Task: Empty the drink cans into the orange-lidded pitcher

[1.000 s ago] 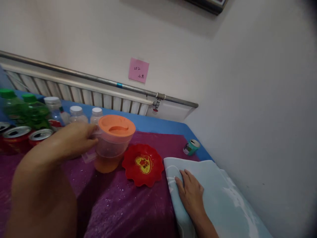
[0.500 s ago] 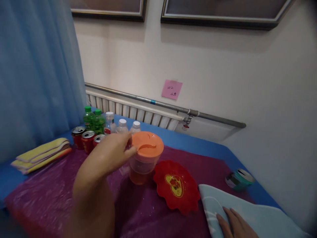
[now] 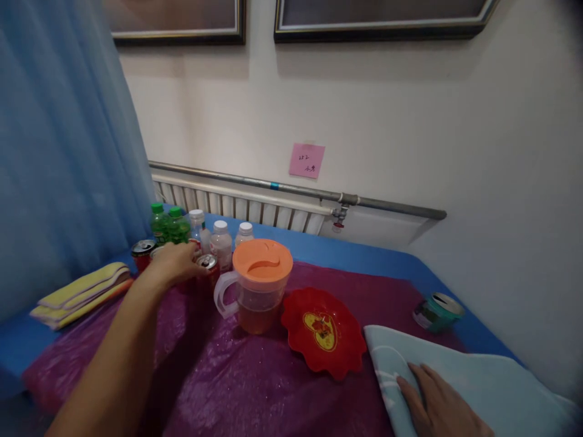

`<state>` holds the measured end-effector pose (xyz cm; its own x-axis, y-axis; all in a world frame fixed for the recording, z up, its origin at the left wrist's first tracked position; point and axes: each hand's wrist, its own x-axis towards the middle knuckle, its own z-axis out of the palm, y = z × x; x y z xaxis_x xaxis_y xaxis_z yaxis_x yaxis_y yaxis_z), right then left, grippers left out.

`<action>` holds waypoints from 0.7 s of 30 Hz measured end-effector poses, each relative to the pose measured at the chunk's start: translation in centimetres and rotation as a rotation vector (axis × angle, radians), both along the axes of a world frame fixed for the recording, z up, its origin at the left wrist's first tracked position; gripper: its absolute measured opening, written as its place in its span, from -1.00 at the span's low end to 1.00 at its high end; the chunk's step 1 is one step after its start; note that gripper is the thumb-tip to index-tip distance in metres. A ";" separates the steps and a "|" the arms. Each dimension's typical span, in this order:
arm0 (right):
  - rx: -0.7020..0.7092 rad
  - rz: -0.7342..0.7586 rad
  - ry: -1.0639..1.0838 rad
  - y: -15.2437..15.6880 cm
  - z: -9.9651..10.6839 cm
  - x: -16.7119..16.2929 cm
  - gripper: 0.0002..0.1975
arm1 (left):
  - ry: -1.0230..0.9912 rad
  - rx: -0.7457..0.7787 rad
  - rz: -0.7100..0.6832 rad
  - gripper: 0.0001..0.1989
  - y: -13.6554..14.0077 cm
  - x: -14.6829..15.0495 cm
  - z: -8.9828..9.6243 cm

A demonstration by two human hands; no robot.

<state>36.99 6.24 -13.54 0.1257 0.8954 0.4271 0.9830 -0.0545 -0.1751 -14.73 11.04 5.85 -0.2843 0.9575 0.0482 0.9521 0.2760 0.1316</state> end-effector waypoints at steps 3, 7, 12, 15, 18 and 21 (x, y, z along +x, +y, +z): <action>-0.011 -0.009 -0.003 0.1 0.1 0.0 -0.46 | 0.045 -0.036 -0.053 -0.64 0.6 0.1 -2.6; -0.009 -0.039 -0.004 0.1 0.2 -0.2 -0.41 | 0.084 0.001 -0.027 -0.48 1.5 0.2 -4.4; -0.023 -0.044 -0.018 0.2 0.3 -0.4 -0.38 | 0.098 0.040 -0.008 -0.47 1.8 0.1 -5.3; -0.030 -0.063 -0.017 0.2 0.2 -0.3 -0.38 | 0.099 0.061 -0.026 -0.46 1.7 0.3 -5.6; -0.020 -0.047 -0.019 0.3 0.0 -0.2 -0.41 | 0.103 0.089 -0.032 -0.47 1.6 0.4 -6.2; -0.001 -0.019 -0.021 0.2 -0.1 -0.1 -0.46 | 0.104 0.117 -0.027 -0.50 1.7 0.3 -6.8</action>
